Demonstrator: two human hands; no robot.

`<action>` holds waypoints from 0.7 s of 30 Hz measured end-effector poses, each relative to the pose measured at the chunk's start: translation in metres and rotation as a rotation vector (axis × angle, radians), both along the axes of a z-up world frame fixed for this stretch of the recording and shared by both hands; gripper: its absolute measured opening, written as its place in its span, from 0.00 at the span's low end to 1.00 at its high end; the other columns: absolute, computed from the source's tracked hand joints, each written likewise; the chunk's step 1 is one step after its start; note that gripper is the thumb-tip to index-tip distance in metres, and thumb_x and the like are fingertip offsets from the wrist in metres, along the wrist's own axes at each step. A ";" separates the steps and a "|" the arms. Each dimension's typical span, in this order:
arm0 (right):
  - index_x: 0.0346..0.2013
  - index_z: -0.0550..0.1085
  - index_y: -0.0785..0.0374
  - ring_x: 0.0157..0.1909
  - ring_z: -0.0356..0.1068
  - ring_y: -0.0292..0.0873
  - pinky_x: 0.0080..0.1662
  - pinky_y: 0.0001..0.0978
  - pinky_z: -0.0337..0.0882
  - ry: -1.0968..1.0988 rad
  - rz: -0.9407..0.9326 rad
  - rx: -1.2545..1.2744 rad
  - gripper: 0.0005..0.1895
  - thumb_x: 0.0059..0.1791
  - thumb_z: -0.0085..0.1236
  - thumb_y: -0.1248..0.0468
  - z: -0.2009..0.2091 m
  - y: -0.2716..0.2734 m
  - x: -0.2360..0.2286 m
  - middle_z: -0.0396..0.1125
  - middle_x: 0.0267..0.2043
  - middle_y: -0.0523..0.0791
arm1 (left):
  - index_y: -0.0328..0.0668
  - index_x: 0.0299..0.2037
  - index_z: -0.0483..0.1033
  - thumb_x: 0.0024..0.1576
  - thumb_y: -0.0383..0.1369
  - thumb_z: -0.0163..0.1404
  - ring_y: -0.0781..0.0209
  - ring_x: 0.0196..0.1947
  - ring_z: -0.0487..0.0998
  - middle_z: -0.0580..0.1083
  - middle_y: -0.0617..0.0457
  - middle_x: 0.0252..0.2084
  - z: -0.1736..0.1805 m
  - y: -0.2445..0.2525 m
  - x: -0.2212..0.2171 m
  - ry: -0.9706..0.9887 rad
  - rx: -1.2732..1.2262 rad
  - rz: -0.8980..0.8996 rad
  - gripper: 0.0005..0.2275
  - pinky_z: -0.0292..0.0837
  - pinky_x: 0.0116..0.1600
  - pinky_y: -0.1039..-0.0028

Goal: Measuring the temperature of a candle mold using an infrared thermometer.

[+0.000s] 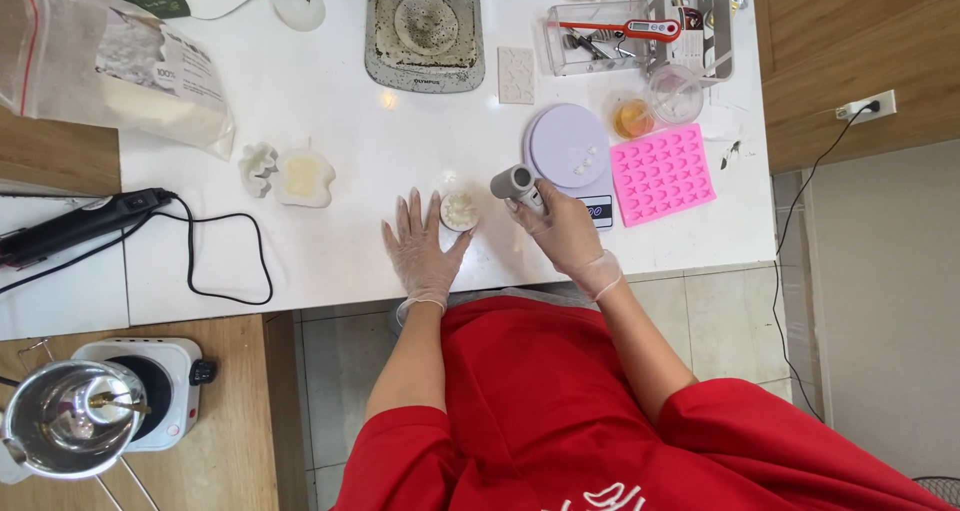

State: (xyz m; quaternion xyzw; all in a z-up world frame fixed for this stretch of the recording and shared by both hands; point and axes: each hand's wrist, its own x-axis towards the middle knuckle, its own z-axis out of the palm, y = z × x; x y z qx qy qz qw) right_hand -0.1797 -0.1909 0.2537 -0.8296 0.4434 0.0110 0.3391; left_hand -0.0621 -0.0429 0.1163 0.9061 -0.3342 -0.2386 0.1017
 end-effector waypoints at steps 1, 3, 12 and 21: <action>0.50 0.75 0.55 0.44 0.76 0.61 0.47 0.56 0.73 -0.014 -0.023 0.044 0.20 0.47 0.62 0.50 0.001 0.002 0.001 0.76 0.33 0.53 | 0.67 0.75 0.51 0.55 0.66 0.40 0.56 0.79 0.39 0.44 0.59 0.80 -0.002 -0.001 0.000 -0.010 -0.003 0.001 0.38 0.33 0.76 0.48; 0.50 0.75 0.54 0.43 0.77 0.59 0.48 0.54 0.73 -0.029 -0.046 0.091 0.20 0.47 0.61 0.49 0.004 0.004 0.003 0.76 0.31 0.51 | 0.67 0.75 0.51 0.55 0.67 0.40 0.56 0.79 0.40 0.45 0.59 0.80 -0.004 0.001 -0.001 -0.021 -0.003 0.002 0.38 0.34 0.76 0.48; 0.54 0.74 0.66 0.47 0.75 0.66 0.50 0.58 0.70 -0.037 0.020 0.208 0.26 0.48 0.57 0.51 0.003 0.005 0.007 0.76 0.30 0.58 | 0.65 0.73 0.54 0.55 0.62 0.44 0.56 0.78 0.46 0.49 0.56 0.79 0.007 0.002 0.002 -0.072 -0.035 -0.030 0.36 0.43 0.74 0.46; 0.58 0.71 0.61 0.30 0.77 0.46 0.36 0.37 0.75 0.034 -0.043 -0.027 0.30 0.49 0.56 0.45 -0.039 -0.005 0.001 0.76 0.33 0.50 | 0.69 0.72 0.53 0.52 0.68 0.42 0.58 0.77 0.41 0.47 0.63 0.77 -0.042 0.002 -0.003 -0.115 -0.084 0.024 0.38 0.34 0.76 0.50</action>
